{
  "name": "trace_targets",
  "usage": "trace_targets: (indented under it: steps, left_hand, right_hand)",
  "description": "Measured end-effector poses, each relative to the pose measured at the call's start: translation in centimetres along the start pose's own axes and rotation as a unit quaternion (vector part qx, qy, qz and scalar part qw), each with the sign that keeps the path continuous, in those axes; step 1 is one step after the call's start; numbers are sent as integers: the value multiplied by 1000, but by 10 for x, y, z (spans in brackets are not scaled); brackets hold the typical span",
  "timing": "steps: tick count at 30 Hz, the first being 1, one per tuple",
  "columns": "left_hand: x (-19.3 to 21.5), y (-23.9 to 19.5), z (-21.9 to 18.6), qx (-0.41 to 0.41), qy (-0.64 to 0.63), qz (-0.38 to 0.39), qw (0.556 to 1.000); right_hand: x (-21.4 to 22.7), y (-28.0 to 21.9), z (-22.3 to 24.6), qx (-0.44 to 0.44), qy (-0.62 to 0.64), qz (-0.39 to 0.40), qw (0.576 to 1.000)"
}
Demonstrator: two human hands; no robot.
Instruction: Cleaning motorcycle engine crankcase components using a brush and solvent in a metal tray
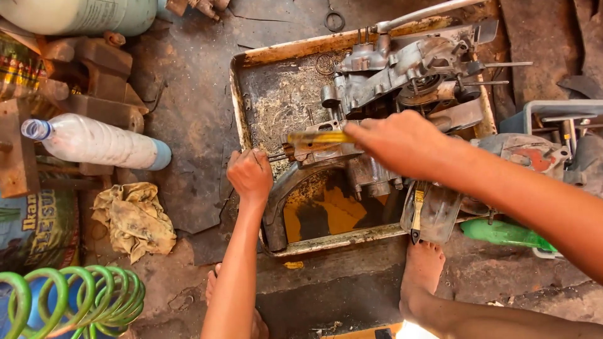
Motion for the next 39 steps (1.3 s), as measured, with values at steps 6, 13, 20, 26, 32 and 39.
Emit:
trace_targets:
  steps: [6,13,20,26,32,39]
  left_hand:
    - [-4,-2,-4,1,-15,-54,998]
    - [22,2,-26,-7,-67,-53,996]
    - [43,3,-20,-53,-188,-29,980]
    - [47,8,-20,-16,-239,3,971]
    - [44,9,-20,-13,-259,-1,966]
    - [42,2,-18,6,-248,9,969]
  right_hand:
    - [37,18,0,-16,-144,-122,982]
    - [64,84,16,44,-47,-110,992]
    - [59,98,36,68,-132,-94,984]
    - [65,103,64,18,-219,-48,974]
    - [111,98,66,7,-315,-105,943]
    - [74,121,90,104,-257,-25,960]
Point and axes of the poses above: each hand's wrist, its own y-axis towards the middle knuckle, its own x-axis out of the back of the hand, z = x × y, the point moved 2 cm from there along y, towards the middle knuckle, and after that the axes turned 7 degrees about z, right-handed, at the moved point
